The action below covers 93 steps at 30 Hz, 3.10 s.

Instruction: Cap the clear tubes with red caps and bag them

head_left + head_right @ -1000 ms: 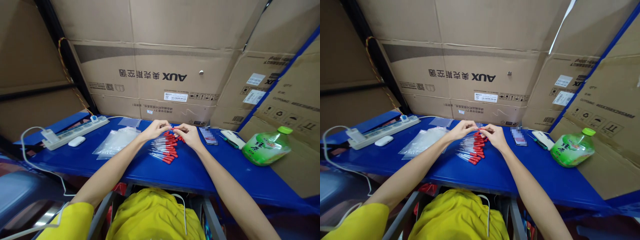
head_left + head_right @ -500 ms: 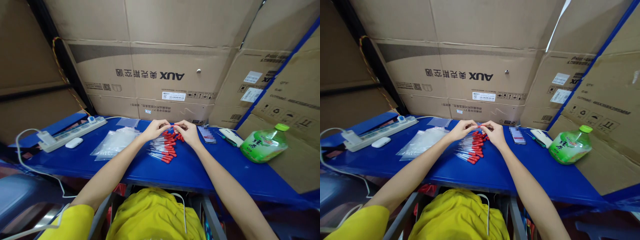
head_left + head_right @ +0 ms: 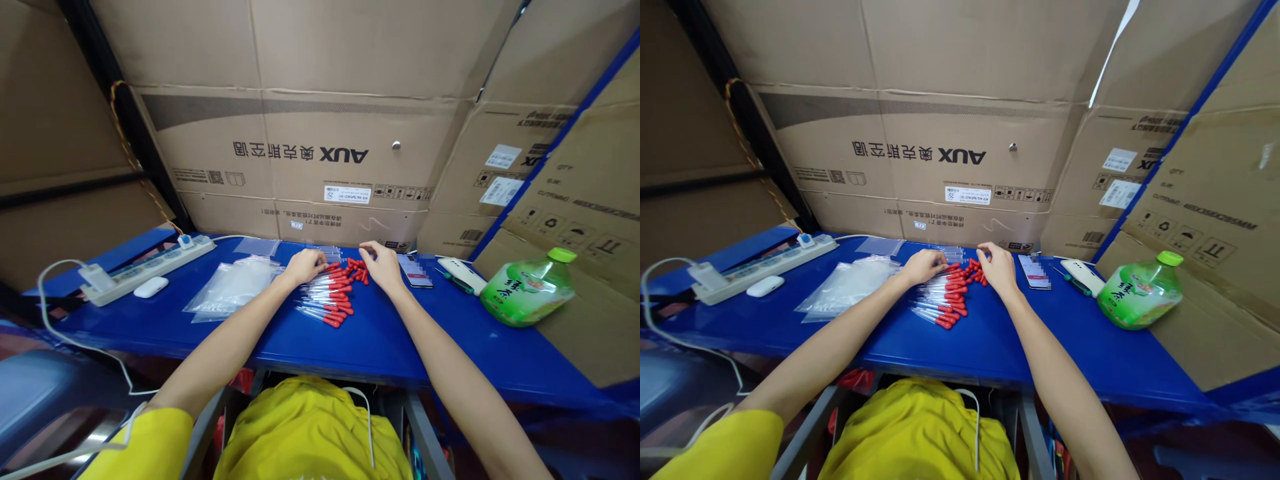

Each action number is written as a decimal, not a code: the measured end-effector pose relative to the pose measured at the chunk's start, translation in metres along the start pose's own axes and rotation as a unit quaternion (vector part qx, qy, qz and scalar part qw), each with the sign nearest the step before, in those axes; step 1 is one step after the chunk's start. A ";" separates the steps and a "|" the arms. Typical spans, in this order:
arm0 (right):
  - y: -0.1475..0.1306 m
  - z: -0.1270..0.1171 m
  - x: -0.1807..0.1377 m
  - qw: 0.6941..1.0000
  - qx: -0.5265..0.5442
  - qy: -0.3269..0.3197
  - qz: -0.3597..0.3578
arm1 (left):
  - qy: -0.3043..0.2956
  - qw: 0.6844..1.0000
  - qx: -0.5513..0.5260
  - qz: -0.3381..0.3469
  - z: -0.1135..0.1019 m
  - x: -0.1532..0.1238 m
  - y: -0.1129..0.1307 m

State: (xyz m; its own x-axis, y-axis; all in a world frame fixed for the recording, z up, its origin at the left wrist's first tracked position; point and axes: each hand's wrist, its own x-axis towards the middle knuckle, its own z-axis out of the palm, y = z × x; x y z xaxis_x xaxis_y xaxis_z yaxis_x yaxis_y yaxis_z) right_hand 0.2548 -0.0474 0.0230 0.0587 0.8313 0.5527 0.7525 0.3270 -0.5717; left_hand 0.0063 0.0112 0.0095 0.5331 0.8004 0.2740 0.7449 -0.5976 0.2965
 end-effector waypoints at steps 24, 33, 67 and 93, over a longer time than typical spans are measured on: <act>0.029 -0.002 -0.001 0.967 -0.209 -0.115 0.085 | -0.013 0.998 0.065 -0.018 0.000 0.006 -0.009; 0.030 0.003 -0.005 0.950 -0.257 -0.168 0.065 | 0.002 0.993 0.113 0.013 0.001 0.007 -0.011; 0.038 -0.001 0.001 0.965 -0.230 -0.114 0.058 | -0.004 0.995 0.096 -0.010 -0.004 0.003 -0.005; 0.006 0.012 -0.002 0.994 -0.017 -0.037 -0.105 | 0.035 0.996 0.058 0.053 -0.004 -0.003 0.023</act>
State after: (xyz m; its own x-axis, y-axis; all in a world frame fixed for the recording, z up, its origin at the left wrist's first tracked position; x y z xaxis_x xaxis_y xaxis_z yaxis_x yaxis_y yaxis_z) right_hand 0.2513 -0.0416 0.0111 -0.1487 0.7780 0.6104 0.7654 0.4814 -0.4271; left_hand 0.0202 -0.0050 0.0187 0.5857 0.7253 0.3618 0.7289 -0.6666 0.1563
